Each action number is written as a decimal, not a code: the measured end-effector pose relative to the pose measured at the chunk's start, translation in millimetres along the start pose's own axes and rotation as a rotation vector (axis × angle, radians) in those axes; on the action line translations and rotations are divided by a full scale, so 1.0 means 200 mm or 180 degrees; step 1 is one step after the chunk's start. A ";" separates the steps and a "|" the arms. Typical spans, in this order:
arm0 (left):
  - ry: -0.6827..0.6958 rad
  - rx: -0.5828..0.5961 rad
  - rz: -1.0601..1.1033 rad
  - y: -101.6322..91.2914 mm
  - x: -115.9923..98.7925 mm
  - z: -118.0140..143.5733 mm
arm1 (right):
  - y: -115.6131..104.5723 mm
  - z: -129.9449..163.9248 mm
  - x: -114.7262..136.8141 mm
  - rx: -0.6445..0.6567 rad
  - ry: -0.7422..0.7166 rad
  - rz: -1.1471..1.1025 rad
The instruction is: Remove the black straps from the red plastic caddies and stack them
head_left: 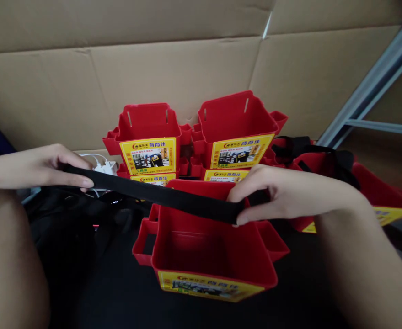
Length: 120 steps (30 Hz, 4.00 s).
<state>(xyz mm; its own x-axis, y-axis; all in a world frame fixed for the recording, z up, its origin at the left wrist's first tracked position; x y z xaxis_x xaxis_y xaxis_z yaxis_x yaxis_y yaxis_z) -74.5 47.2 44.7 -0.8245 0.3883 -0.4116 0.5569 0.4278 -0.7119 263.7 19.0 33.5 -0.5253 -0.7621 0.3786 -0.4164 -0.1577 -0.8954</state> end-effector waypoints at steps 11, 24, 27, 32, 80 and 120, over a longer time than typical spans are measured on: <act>-0.0331 0.0803 0.0029 -0.08 0.27 -0.05 | 0.01 -0.03 -0.06 0.0611 -0.0463 -0.0980; 0.3032 0.1143 0.0917 0.12 -0.47 0.16 | 0.22 -0.10 0.15 -0.1110 -0.0013 -0.0693; 0.3125 0.1561 0.1125 0.20 -0.53 0.18 | 0.22 -0.12 0.14 -0.1037 -0.0386 -0.0682; 0.3222 0.2015 0.1304 0.28 -0.55 0.20 | 0.22 -0.15 0.08 -0.0637 -0.0487 -0.0880; 0.0841 0.0610 -0.1167 0.39 -0.40 0.15 | 0.19 -0.19 -0.06 -0.1150 -0.0093 0.0632; 0.1112 0.1313 0.0561 0.34 -0.22 -0.06 | 0.17 -0.43 -0.37 -0.0866 0.0864 0.0198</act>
<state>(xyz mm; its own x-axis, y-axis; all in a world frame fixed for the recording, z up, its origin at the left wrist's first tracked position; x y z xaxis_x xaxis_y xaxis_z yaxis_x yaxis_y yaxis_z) 0.8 68.8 22.0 -0.6013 0.7020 -0.3817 0.5400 0.0049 -0.8417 224.7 123.0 -4.9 -0.7178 -0.5654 0.4064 -0.5401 0.0838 -0.8374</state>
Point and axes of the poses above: each hand's wrist, its own z-axis away from the middle knuckle, its own y-axis out of the palm, x = y × z, the point moved 1 cm from there along -z, towards the middle knuckle, and after that the axes turned 10 degrees about -x, right-handed, at the moved point
